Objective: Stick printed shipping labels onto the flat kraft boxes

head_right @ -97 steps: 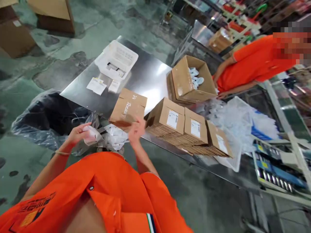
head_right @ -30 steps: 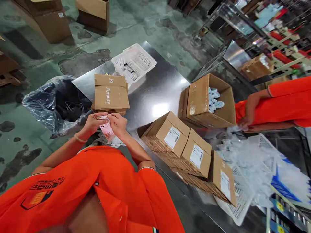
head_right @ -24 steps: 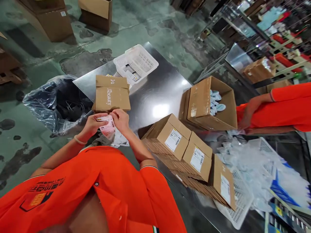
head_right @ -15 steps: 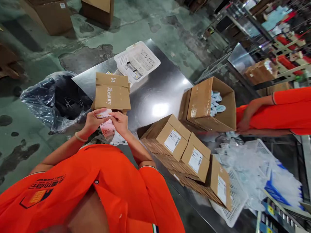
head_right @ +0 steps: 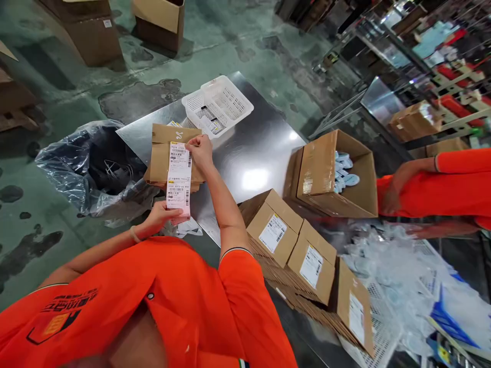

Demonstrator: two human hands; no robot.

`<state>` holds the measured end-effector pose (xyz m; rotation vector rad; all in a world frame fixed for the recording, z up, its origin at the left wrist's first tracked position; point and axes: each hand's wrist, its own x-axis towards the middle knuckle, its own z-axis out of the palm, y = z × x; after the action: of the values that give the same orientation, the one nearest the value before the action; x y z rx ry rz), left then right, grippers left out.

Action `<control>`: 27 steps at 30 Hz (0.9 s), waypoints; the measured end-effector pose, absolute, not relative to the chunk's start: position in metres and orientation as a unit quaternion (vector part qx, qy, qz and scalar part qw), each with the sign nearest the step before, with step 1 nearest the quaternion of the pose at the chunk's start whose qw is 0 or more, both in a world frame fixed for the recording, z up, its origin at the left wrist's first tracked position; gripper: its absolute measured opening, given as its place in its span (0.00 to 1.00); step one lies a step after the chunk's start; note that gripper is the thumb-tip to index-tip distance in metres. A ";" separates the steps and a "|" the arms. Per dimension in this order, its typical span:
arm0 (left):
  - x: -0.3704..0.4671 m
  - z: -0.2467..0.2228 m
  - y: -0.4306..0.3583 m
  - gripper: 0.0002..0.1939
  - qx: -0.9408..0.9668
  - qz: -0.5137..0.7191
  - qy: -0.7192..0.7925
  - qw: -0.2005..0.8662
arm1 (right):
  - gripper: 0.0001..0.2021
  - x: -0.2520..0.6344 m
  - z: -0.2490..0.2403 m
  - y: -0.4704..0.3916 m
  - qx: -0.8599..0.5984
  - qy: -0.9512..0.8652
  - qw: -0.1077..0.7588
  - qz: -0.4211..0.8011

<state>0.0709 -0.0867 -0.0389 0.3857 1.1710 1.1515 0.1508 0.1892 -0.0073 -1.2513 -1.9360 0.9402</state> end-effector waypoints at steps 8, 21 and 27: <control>0.063 -0.077 -0.096 0.31 0.247 0.454 0.537 0.667 | 0.11 0.136 -0.025 0.193 -0.498 -0.768 0.297 0.270; -0.019 -0.022 -0.081 0.31 0.467 0.391 0.752 0.252 | 0.30 0.145 -0.007 0.147 -0.485 -0.842 0.149 0.184; -0.015 0.005 -0.043 0.34 0.472 0.253 0.806 0.250 | 0.19 0.198 -0.035 0.144 -0.642 -0.699 0.185 0.256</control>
<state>-0.0148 -0.0429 0.0053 1.2864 2.1958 0.6881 0.1984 0.1441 -0.0345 -1.8085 -1.9701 0.7220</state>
